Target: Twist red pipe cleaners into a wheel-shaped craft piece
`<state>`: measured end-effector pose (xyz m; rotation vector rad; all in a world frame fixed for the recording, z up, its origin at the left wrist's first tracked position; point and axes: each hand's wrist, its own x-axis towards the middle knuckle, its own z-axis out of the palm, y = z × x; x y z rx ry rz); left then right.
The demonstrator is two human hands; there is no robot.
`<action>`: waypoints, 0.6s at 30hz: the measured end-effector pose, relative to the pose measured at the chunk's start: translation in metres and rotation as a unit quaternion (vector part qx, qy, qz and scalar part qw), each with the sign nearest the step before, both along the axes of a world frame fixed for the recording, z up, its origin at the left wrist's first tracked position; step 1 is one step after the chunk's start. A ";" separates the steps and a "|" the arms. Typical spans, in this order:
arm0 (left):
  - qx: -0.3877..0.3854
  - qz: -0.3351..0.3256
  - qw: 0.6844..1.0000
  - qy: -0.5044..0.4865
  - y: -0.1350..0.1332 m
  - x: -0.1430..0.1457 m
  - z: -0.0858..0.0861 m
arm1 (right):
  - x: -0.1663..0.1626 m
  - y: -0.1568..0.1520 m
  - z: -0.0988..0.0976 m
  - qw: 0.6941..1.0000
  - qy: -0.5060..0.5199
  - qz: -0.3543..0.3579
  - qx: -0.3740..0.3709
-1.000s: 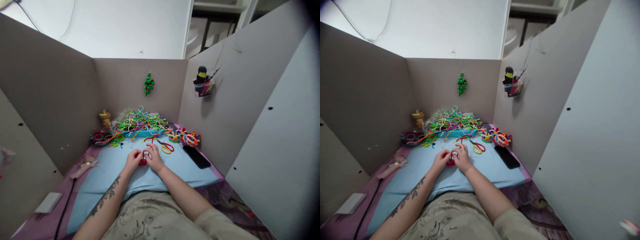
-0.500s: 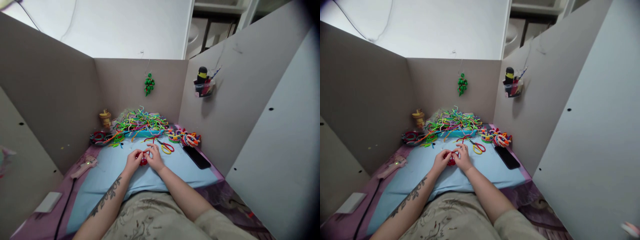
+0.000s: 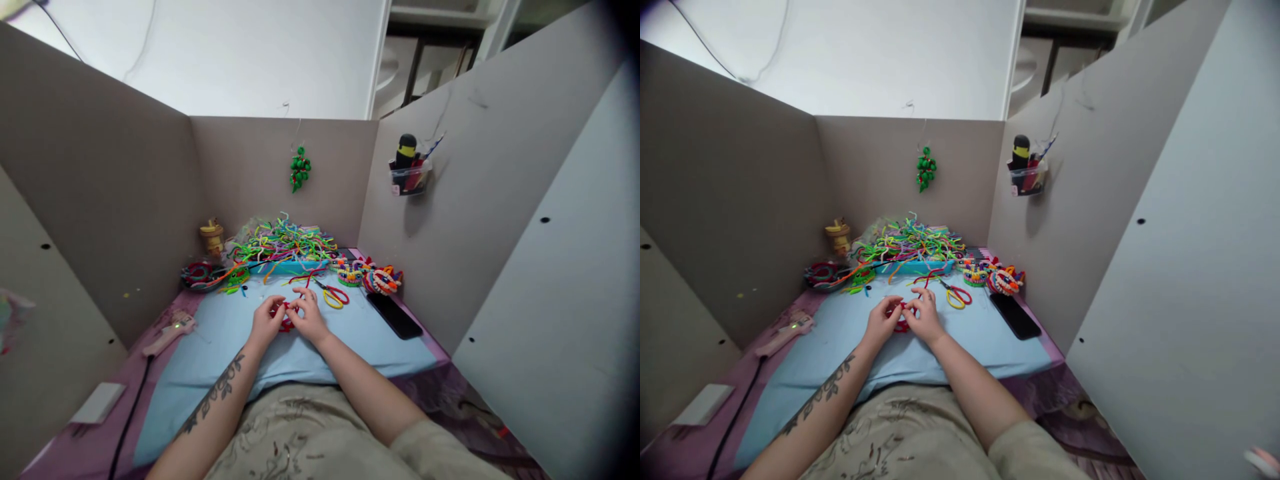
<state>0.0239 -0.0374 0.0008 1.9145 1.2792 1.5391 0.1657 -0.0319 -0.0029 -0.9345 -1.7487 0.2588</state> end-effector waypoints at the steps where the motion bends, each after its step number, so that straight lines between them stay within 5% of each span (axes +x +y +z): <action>1: 0.014 -0.008 1.000 -0.005 0.000 0.000 0.000 | 0.000 0.000 0.000 1.000 0.000 -0.001 -0.001; 6: 0.044 -0.054 0.998 -0.004 -0.001 0.000 0.003 | 0.002 0.001 0.000 1.000 0.000 -0.006 0.005; 18: 0.052 -0.040 0.997 0.036 0.001 0.000 -0.001 | 0.002 0.001 -0.002 1.000 -0.013 0.016 0.007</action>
